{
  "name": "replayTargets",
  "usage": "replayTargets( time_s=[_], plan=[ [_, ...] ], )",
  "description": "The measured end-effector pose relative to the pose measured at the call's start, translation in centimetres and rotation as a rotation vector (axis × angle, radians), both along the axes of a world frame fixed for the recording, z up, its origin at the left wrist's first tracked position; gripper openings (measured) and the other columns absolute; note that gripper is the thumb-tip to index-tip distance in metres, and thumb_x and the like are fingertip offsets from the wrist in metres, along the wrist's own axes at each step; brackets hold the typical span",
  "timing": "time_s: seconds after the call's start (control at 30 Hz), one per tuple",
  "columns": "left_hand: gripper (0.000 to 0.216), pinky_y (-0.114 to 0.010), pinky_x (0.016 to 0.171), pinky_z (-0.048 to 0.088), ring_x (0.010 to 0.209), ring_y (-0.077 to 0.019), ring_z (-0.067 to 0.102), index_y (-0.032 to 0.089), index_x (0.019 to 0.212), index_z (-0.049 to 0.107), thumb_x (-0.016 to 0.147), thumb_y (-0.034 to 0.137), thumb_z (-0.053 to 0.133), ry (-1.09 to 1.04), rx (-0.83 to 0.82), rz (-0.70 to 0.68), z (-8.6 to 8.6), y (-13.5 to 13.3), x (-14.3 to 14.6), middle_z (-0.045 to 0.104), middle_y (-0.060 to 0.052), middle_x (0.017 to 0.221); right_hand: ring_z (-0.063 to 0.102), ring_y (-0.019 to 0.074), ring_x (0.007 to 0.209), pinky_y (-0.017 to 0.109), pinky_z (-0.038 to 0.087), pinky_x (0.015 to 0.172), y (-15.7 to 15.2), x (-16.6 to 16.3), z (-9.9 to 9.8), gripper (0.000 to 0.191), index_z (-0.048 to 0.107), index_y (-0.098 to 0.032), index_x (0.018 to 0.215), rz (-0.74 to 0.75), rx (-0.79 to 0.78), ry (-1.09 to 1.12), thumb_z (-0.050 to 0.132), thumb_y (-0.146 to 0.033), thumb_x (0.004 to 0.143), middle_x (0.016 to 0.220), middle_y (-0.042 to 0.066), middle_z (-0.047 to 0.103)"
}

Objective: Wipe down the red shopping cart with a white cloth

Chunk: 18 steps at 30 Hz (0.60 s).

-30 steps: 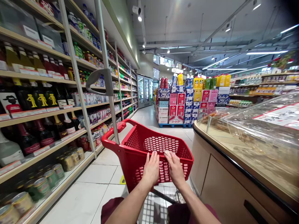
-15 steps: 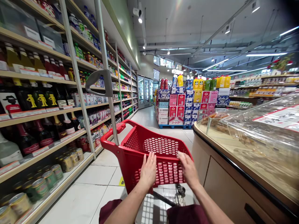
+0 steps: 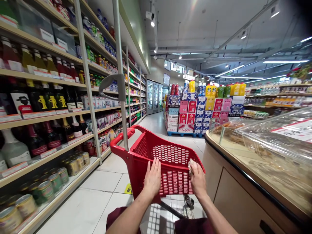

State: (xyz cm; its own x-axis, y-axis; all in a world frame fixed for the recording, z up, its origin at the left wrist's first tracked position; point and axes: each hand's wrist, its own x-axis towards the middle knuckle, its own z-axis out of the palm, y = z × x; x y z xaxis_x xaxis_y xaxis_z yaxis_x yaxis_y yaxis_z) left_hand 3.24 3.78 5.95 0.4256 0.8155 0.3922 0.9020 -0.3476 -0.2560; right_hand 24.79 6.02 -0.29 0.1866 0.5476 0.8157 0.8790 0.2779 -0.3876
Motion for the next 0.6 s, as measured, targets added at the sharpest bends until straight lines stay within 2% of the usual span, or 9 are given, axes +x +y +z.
replayTargets(
  time_s=[0.07, 0.2, 0.27, 0.37, 0.43, 0.6],
  plan=[
    [0.058, -0.045, 0.109, 0.015, 0.134, -0.0233, 0.014, 0.005, 0.134, 0.03, 0.078, 0.016, 0.034, -0.004, -0.004, -0.004, -0.1, 0.0, -0.1, 0.025, -0.012, 0.144, 0.037, 0.0216, 0.122, 0.046, 0.033, 0.099, 0.1, -1.5, 0.2, 0.051, 0.049, -0.023, 0.123, 0.041, -0.017, -0.053, 0.028, -0.008, 0.08, 0.126, 0.008, 0.048],
    [0.059, -0.045, 0.109, 0.014, 0.135, -0.0225, 0.012, 0.006, 0.134, 0.03, 0.077, 0.016, 0.036, 0.015, 0.024, -0.008, 0.1, -0.1, -0.7, 0.025, -0.012, 0.144, 0.032, 0.0188, 0.126, 0.041, 0.034, 0.1, 0.5, -6.0, 0.4, 0.054, 0.047, -0.025, 0.125, 0.262, -0.022, -0.227, 0.028, -0.004, 0.079, 0.132, 0.006, 0.043],
    [0.06, -0.045, 0.109, 0.014, 0.135, -0.022, 0.011, 0.006, 0.135, 0.029, 0.076, 0.014, 0.036, 0.018, 0.042, 0.013, 0.6, -0.3, -1.7, 0.025, -0.012, 0.144, 0.033, 0.0197, 0.125, 0.041, 0.035, 0.099, 0.6, -5.9, 0.2, 0.049, 0.05, -0.025, 0.123, 0.25, -0.012, -0.217, 0.03, -0.007, 0.081, 0.132, 0.006, 0.043],
    [0.06, -0.045, 0.109, 0.014, 0.135, -0.0225, 0.012, 0.005, 0.135, 0.028, 0.076, 0.013, 0.035, 0.018, 0.042, 0.024, 1.4, -0.7, -3.1, 0.024, -0.013, 0.144, 0.035, 0.0228, 0.123, 0.045, 0.034, 0.098, 0.8, -3.8, -0.2, 0.043, 0.053, -0.023, 0.119, 0.105, -0.002, -0.103, 0.033, -0.013, 0.082, 0.128, 0.009, 0.046],
    [0.06, -0.045, 0.109, 0.014, 0.134, -0.0231, 0.012, 0.004, 0.135, 0.028, 0.076, 0.014, 0.035, 0.014, 0.044, 0.026, 1.5, -1.1, -3.6, 0.023, -0.013, 0.144, 0.036, 0.0235, 0.122, 0.047, 0.033, 0.098, 0.9, -3.9, 0.0, 0.044, 0.055, -0.022, 0.117, 0.056, -0.003, -0.056, 0.031, -0.01, 0.081, 0.127, 0.009, 0.047],
    [0.06, -0.045, 0.109, 0.012, 0.135, -0.0221, 0.011, 0.005, 0.135, 0.027, 0.076, 0.014, 0.035, 0.012, 0.068, 0.038, 1.5, -1.0, -4.7, 0.024, -0.013, 0.144, 0.035, 0.0189, 0.124, 0.039, 0.035, 0.1, 0.9, -10.2, 1.8, 0.054, 0.049, -0.023, 0.124, 0.298, -0.043, -0.171, 0.026, -0.003, 0.079, 0.13, 0.006, 0.046]
  ],
)
